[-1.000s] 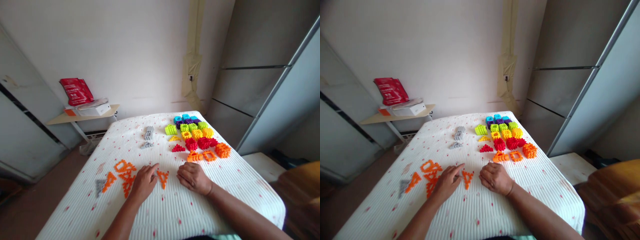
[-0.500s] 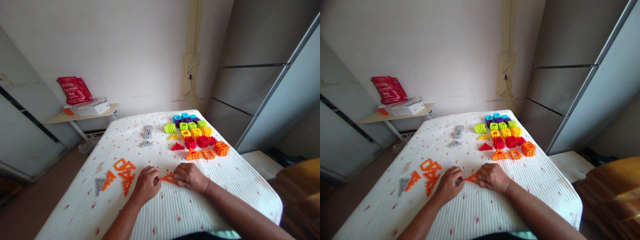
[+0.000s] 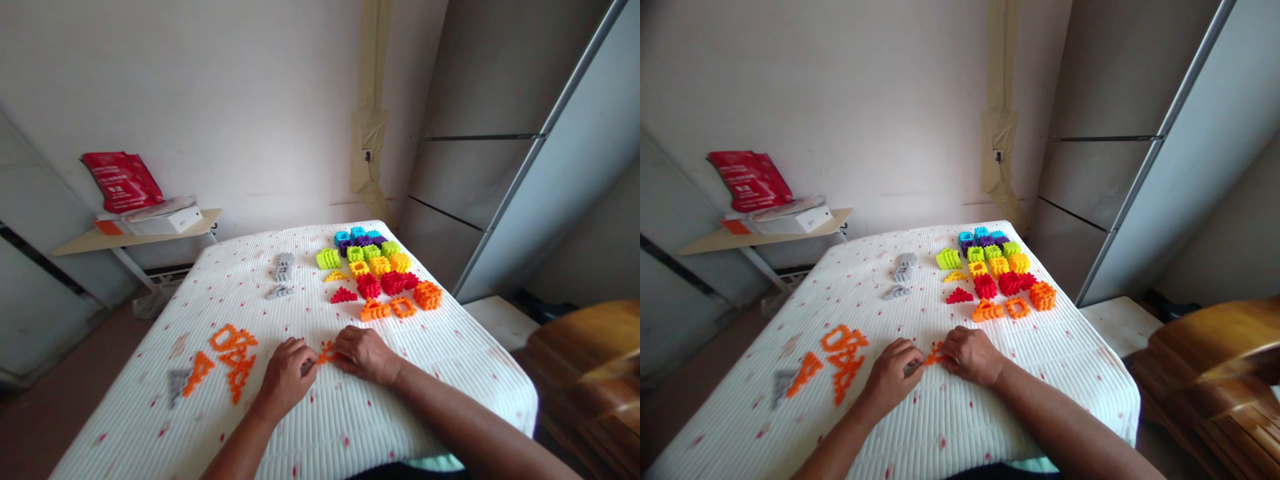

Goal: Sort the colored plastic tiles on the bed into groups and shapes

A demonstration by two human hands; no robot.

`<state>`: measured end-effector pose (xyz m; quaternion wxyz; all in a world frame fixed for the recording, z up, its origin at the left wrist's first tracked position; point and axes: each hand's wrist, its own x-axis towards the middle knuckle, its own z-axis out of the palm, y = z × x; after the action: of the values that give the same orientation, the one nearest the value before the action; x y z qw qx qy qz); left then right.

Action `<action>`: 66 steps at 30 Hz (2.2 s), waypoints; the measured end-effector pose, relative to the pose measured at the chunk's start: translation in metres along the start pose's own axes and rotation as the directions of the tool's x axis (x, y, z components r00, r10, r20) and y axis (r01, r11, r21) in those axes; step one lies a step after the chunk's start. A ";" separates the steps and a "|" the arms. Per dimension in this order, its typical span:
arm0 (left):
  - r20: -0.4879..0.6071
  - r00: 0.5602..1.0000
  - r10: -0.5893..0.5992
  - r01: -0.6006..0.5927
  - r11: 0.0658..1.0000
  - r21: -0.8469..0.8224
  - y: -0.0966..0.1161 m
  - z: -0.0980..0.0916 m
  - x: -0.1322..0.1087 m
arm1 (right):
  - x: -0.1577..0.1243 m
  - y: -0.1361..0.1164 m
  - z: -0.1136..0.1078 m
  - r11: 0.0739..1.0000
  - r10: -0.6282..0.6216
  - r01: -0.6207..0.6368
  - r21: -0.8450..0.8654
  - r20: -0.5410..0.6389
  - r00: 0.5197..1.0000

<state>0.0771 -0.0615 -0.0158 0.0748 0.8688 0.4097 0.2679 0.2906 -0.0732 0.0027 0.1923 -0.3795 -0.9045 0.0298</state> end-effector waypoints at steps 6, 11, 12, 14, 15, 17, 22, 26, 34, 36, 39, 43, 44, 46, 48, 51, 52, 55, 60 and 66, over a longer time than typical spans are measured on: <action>-0.014 1.000 0.016 -0.017 0.995 -0.093 0.001 -0.005 -0.002 | -0.004 0.010 -0.006 0.994 -0.057 0.071 0.087 -0.153 0.987; -0.029 1.000 0.002 -0.007 0.988 -0.154 -0.004 -0.005 -0.004 | -0.018 0.039 -0.036 0.989 0.101 -0.042 0.143 -0.439 0.893; -0.026 1.000 0.005 -0.009 0.988 -0.154 -0.004 -0.005 -0.004 | -0.022 0.046 -0.042 0.985 0.154 -0.099 0.141 -0.467 0.871; -0.021 1.000 0.005 -0.008 0.988 -0.156 -0.005 -0.004 -0.004 | -0.029 0.058 -0.049 0.972 0.236 -0.196 0.131 -0.484 0.843; -0.020 1.000 0.004 -0.007 0.987 -0.157 -0.005 -0.003 -0.004 | -0.032 0.063 -0.051 0.965 0.263 -0.230 0.127 -0.476 0.839; -0.017 1.000 0.002 -0.005 0.987 -0.162 -0.005 -0.003 -0.004 | -0.035 0.070 -0.052 0.952 0.307 -0.277 0.132 -0.450 0.839; -0.014 1.000 0.005 -0.007 0.986 -0.167 -0.004 -0.004 -0.004 | -0.036 0.074 -0.050 0.944 0.330 -0.304 0.129 -0.404 0.853; -0.017 1.000 0.002 -0.005 0.986 -0.166 -0.004 -0.003 -0.005 | -0.035 0.073 -0.049 0.953 0.301 -0.288 0.096 -0.405 0.863; -0.034 0.999 0.000 -0.005 0.986 -0.166 -0.003 -0.004 -0.003 | -0.033 0.074 -0.046 0.964 0.259 -0.259 0.054 -0.396 0.881; -0.033 0.999 -0.002 -0.003 0.986 -0.164 -0.003 -0.003 -0.003 | -0.033 0.076 -0.045 0.963 0.260 -0.267 0.037 -0.391 0.883; -0.029 1.000 -0.003 -0.001 0.986 -0.164 -0.004 -0.003 -0.003 | -0.034 0.078 -0.042 0.959 0.267 -0.283 0.017 -0.386 0.883; -0.032 0.999 -0.005 0.000 0.987 -0.162 -0.004 -0.003 -0.003 | -0.034 0.078 -0.041 0.957 0.273 -0.290 0.012 -0.379 0.884; -0.034 0.999 -0.004 -0.002 0.987 -0.162 -0.004 -0.003 -0.003 | -0.034 0.078 -0.041 0.957 0.273 -0.291 0.011 -0.378 0.884; -0.041 0.999 0.001 -0.007 0.987 -0.163 -0.004 -0.003 -0.003 | -0.034 0.077 -0.041 0.957 0.274 -0.290 0.016 -0.377 0.885; -0.047 0.999 0.005 -0.013 0.986 -0.164 -0.004 -0.004 -0.003 | -0.033 0.077 -0.042 0.956 0.279 -0.292 0.025 -0.378 0.883; -0.046 0.999 0.007 -0.015 0.986 -0.166 -0.004 -0.004 -0.003 | -0.033 0.077 -0.042 0.954 0.288 -0.300 0.031 -0.387 0.876; -0.043 0.999 0.006 -0.013 0.986 -0.167 -0.004 -0.004 -0.004 | -0.033 0.077 -0.042 0.954 0.287 -0.299 0.029 -0.390 0.875; -0.038 0.999 0.001 -0.007 0.985 -0.170 -0.005 -0.003 -0.004 | -0.033 0.077 -0.042 0.953 0.286 -0.304 0.017 -0.388 0.876; -0.034 0.999 -0.008 0.001 0.985 -0.173 -0.005 -0.003 -0.002 | -0.034 0.076 -0.043 0.948 0.296 -0.319 0.003 -0.377 0.878; -0.043 0.999 -0.002 -0.006 0.984 -0.178 -0.002 -0.004 -0.002 | -0.034 0.077 -0.042 0.948 0.305 -0.316 0.031 -0.365 0.880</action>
<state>0.0724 -0.0619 -0.0139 0.1433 0.8530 0.3847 0.3222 0.3796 -0.0457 0.0148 0.3440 -0.5211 -0.7807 -0.0240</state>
